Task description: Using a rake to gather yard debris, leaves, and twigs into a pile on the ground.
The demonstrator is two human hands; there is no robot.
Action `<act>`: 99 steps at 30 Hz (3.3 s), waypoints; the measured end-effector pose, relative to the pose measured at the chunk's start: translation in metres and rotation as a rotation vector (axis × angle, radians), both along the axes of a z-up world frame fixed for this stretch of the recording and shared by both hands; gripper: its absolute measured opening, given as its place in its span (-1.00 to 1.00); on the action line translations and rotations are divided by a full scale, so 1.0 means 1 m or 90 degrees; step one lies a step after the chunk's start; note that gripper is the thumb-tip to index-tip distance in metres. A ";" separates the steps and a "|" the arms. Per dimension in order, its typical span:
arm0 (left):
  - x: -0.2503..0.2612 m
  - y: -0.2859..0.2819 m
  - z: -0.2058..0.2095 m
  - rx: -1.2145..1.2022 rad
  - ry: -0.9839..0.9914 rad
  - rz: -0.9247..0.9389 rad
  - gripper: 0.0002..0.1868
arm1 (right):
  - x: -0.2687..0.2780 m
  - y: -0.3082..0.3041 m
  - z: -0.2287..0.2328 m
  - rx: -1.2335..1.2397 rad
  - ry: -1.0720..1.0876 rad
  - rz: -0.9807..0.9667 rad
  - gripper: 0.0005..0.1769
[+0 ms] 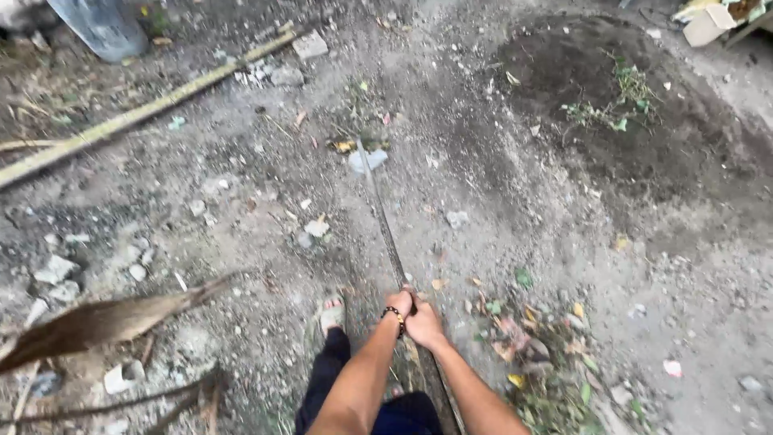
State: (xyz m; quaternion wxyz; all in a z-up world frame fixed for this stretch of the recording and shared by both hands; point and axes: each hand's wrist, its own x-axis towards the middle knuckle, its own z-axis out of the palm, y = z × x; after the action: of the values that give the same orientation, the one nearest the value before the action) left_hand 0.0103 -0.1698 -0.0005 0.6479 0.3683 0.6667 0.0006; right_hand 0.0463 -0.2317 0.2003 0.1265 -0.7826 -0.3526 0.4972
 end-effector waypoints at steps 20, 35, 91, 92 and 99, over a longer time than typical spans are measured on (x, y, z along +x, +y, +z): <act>0.009 -0.134 0.082 0.071 -0.055 0.174 -0.20 | 0.011 -0.140 0.032 0.046 0.023 -0.018 -0.33; -0.069 0.087 0.144 0.145 -0.071 0.135 -0.26 | -0.023 0.097 -0.031 0.142 0.246 -0.076 -0.63; 0.065 -0.402 0.087 -0.031 0.090 0.226 -0.29 | 0.082 -0.431 -0.010 -0.129 0.174 -0.103 -0.75; 0.065 -0.405 0.088 -0.031 0.112 0.234 -0.27 | 0.081 -0.432 -0.004 -0.147 0.164 -0.100 -0.61; 0.054 -0.361 0.059 0.012 0.186 0.272 -0.18 | 0.068 -0.392 -0.008 -0.099 0.178 -0.057 -0.74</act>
State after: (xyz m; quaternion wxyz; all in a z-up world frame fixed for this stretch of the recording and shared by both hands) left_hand 0.0642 -0.5311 0.0586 0.5265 0.2214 0.8158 0.0904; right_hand 0.1143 -0.6242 0.1920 0.1357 -0.7281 -0.2566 0.6210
